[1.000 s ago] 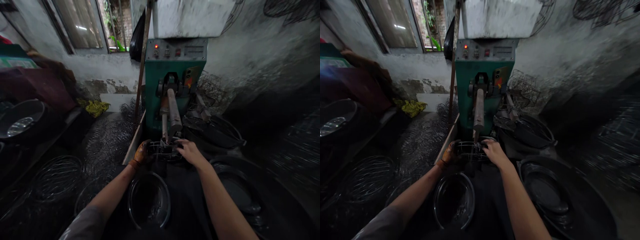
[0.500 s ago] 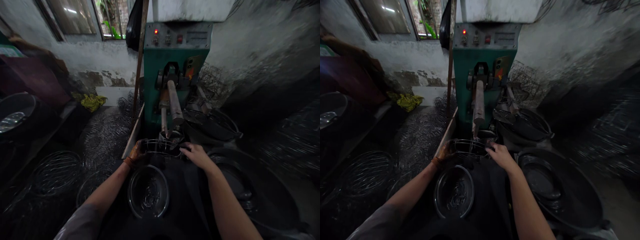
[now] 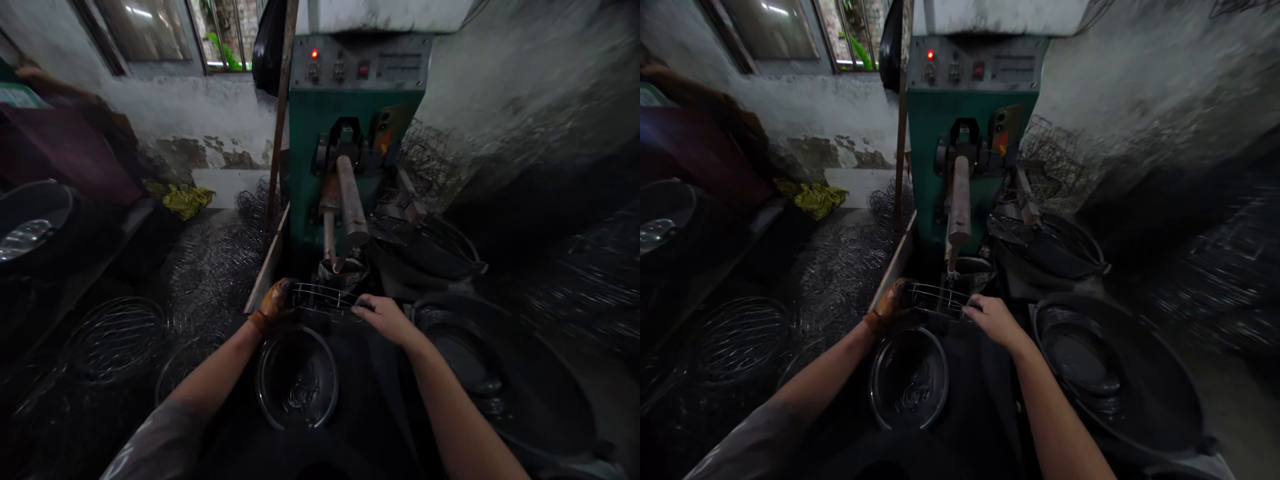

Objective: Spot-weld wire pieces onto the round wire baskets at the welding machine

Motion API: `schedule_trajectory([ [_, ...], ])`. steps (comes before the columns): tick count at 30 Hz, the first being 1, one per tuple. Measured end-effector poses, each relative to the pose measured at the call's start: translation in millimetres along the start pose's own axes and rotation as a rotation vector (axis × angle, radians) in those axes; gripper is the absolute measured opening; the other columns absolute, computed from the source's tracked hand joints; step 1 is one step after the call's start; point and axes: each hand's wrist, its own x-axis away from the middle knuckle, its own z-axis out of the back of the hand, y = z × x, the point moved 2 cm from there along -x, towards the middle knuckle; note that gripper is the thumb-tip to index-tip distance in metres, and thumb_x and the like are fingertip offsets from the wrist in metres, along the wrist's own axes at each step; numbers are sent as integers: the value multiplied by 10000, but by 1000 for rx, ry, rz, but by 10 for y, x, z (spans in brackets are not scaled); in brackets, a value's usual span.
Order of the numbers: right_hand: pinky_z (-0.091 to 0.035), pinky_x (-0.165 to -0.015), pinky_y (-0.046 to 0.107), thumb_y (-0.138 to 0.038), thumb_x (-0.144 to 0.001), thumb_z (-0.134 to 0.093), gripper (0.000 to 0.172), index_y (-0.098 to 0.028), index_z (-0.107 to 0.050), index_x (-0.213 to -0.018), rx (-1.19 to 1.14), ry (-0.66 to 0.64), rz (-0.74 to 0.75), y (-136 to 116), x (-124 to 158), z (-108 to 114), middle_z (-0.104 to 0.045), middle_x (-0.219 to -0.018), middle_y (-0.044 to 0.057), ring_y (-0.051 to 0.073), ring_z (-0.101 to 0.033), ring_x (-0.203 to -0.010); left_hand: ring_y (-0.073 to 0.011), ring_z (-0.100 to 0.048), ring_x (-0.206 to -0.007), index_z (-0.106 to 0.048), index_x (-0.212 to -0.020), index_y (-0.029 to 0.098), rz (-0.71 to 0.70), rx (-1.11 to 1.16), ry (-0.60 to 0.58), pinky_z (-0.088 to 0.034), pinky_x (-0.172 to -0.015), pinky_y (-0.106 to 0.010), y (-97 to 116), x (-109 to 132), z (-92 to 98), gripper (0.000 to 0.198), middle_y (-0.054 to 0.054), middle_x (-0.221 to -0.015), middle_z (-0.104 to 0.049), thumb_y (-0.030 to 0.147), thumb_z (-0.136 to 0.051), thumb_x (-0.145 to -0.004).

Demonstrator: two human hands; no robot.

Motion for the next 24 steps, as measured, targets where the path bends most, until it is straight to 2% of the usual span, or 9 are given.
schedule_trajectory([
  [3, -489, -666, 296, -447, -895, -541, 290, -228, -682, -767, -40, 7, -10, 39, 46, -61, -732, -727, 25, 215, -692, -717, -292, -672, -972, -676, -1141, 170, -61, -65, 8, -561, -885, -443, -29, -22, 27, 442, -110, -1032, -695, 343, -702, -736],
  [7, -466, -624, 285, -510, -902, -521, 338, -237, -665, -765, -76, 0, 22, -41, 139, -112, -687, -669, 2, 196, -656, -657, -273, -682, -892, -707, -1055, 187, -47, -84, 5, -574, -825, -425, -79, -13, 62, 317, -95, -932, -701, 358, -640, -797],
  [10, -451, -617, 284, -506, -902, -519, 335, -237, -660, -760, -84, 2, 43, -180, 180, -75, -678, -663, 3, 187, -641, -637, -274, -684, -897, -713, -1069, 180, -87, -75, -8, -580, -848, -438, -89, -33, 85, 337, -104, -946, -703, 373, -643, -801],
  [14, -442, -615, 285, -496, -913, -523, 328, -243, -641, -741, -48, -6, 52, -374, 235, 4, -681, -659, 9, 186, -640, -631, -282, -690, -925, -715, -1055, 188, -163, -128, -5, -585, -876, -440, -132, -53, 93, 376, -97, -963, -713, 381, -689, -733],
  [17, -443, -602, 283, -489, -937, -506, 341, -248, -621, -724, -2, -55, 47, -465, 347, 6, -679, -644, 11, 187, -647, -621, -291, -700, -978, -715, -1052, 181, -217, -215, 41, -585, -914, -454, -226, -7, 106, 362, -108, -989, -721, 367, -653, -748],
  [21, -477, -634, 290, -428, -972, -479, 312, -242, -628, -770, 100, -122, 60, -431, 479, -23, -724, -724, 30, 203, -700, -690, -293, -709, -983, -693, -1064, 162, -375, -287, 125, -601, -888, -454, -269, 66, 162, 383, -127, -1001, -723, 391, -629, -764],
  [24, -510, -673, 301, -375, -969, -490, 246, -240, -655, -846, 174, -79, 99, -305, 459, -17, -749, -788, 39, 213, -721, -733, -271, -708, -972, -673, -1120, 174, -420, -263, 125, -598, -879, -428, -147, 51, 200, 415, -106, -1010, -719, 395, -654, -768],
])
